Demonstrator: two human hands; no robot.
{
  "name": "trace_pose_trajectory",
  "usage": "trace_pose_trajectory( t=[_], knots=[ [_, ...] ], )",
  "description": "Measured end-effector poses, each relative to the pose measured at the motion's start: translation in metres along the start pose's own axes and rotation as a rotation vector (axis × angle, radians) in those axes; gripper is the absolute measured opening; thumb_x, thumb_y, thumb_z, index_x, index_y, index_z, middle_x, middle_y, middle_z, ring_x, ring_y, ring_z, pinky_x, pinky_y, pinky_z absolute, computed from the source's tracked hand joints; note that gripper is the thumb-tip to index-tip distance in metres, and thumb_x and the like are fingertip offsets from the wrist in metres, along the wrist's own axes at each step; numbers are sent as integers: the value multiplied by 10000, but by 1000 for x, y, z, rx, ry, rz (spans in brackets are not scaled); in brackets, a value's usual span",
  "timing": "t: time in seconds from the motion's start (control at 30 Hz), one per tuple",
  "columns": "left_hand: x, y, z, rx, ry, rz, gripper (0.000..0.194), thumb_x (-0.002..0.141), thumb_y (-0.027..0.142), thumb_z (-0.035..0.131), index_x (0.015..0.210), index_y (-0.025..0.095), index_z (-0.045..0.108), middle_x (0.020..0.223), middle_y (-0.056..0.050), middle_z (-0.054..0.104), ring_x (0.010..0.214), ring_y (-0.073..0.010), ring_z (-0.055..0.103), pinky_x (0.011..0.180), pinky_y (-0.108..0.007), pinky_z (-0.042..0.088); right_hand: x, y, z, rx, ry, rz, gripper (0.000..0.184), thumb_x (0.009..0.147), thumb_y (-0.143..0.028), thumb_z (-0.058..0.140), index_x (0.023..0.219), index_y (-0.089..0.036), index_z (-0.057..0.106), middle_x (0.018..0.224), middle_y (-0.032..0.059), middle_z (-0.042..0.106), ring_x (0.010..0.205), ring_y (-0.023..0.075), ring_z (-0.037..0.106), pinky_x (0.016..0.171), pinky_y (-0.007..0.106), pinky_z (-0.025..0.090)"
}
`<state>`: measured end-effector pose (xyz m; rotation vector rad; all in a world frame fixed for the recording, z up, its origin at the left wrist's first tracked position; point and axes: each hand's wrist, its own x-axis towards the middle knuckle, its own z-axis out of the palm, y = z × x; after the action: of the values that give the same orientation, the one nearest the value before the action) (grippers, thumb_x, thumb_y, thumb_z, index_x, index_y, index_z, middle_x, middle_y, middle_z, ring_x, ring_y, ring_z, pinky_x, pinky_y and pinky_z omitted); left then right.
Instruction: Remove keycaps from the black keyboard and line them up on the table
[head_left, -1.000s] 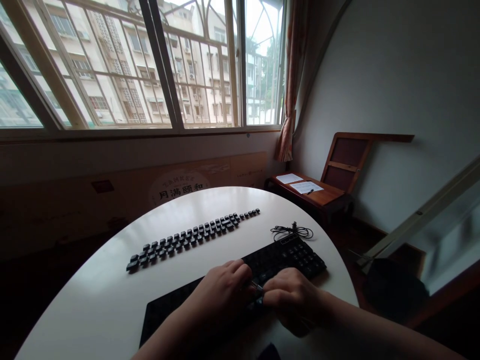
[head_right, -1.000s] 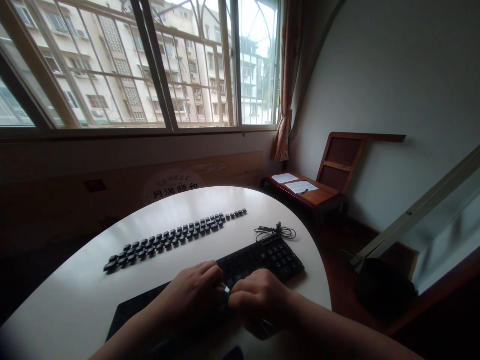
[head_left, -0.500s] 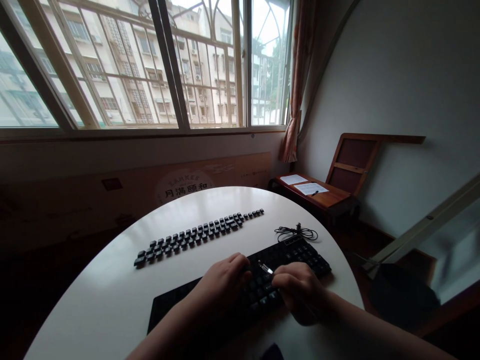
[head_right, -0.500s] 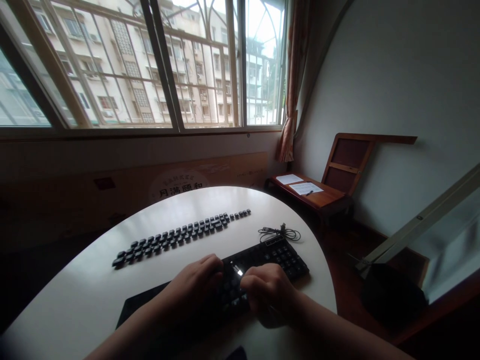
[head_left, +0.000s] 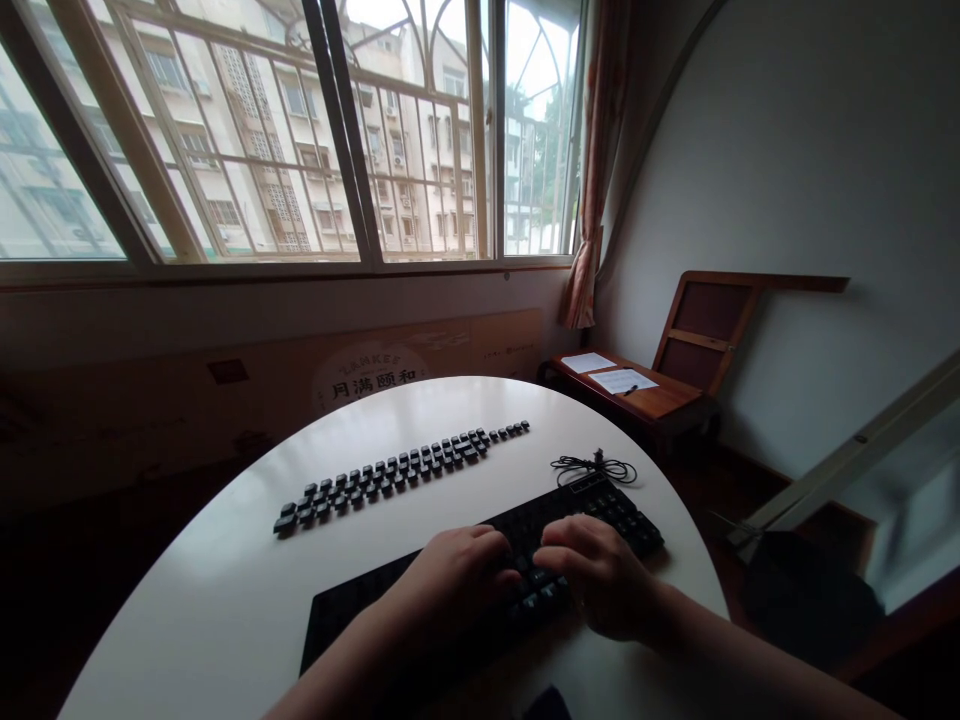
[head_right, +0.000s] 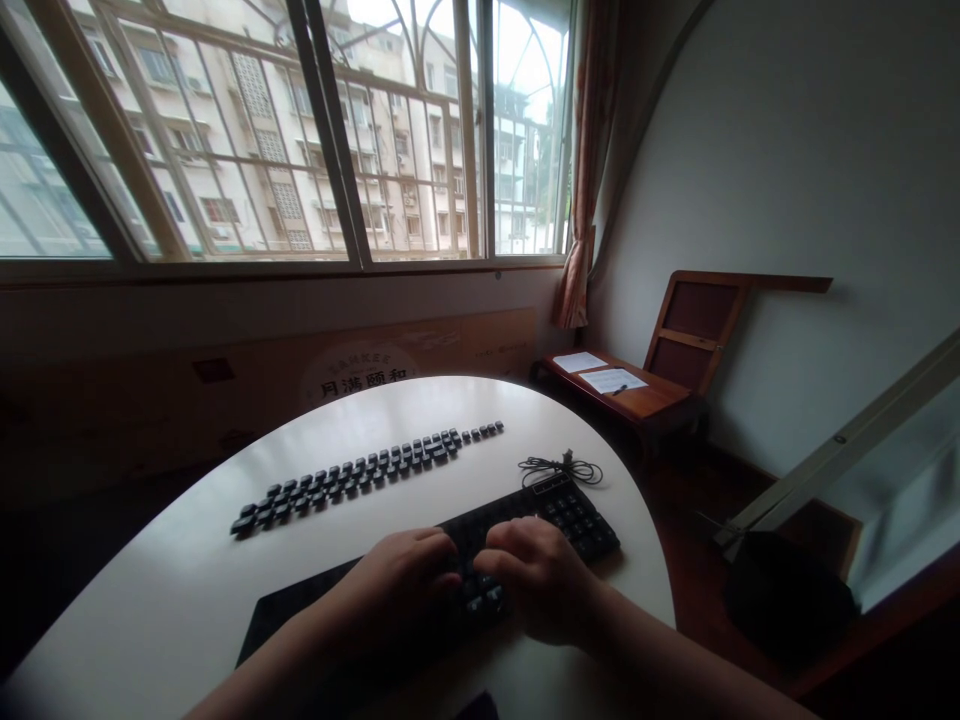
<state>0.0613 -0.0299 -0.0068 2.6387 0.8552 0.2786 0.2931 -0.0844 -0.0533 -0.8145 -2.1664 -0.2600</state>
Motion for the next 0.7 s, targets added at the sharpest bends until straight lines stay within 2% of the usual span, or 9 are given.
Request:
trace_pose_trajectory(
  t=[0.17, 0.33, 0.53, 0.7],
  knots=[
    [1, -2, 2, 10, 3, 20, 161, 901, 351, 607, 885, 193, 635, 869, -28, 660, 750, -176, 611, 644, -248, 420, -2, 0, 4, -124, 39, 5, 307, 890, -178, 558, 1190, -234, 594, 872, 39, 579, 684, 147, 545, 606, 267, 452],
    [1, -7, 8, -87, 55, 44, 135, 894, 322, 606, 875, 193, 641, 868, -26, 665, 746, -166, 605, 666, -241, 429, 10, -3, 2, -178, -43, -97, 355, 919, -176, 551, 1261, -260, 592, 907, 39, 611, 722, 139, 578, 591, 240, 451],
    [1, -9, 1, -327, 157, 35, 166, 891, 284, 545, 833, 169, 649, 813, -31, 664, 728, -163, 584, 675, -243, 436, 50, 4, -4, -183, -122, -180, 174, 950, -244, 558, 1080, -260, 672, 946, 34, 622, 733, 128, 573, 606, 230, 443],
    [3, -19, -7, -556, 321, 15, 266, 901, 368, 520, 839, 144, 649, 812, -54, 672, 749, -184, 586, 702, -270, 447, 87, 13, -1, -176, -144, -232, 174, 980, -272, 522, 1079, -234, 659, 989, 42, 634, 778, 131, 599, 592, 216, 448]
  ],
)
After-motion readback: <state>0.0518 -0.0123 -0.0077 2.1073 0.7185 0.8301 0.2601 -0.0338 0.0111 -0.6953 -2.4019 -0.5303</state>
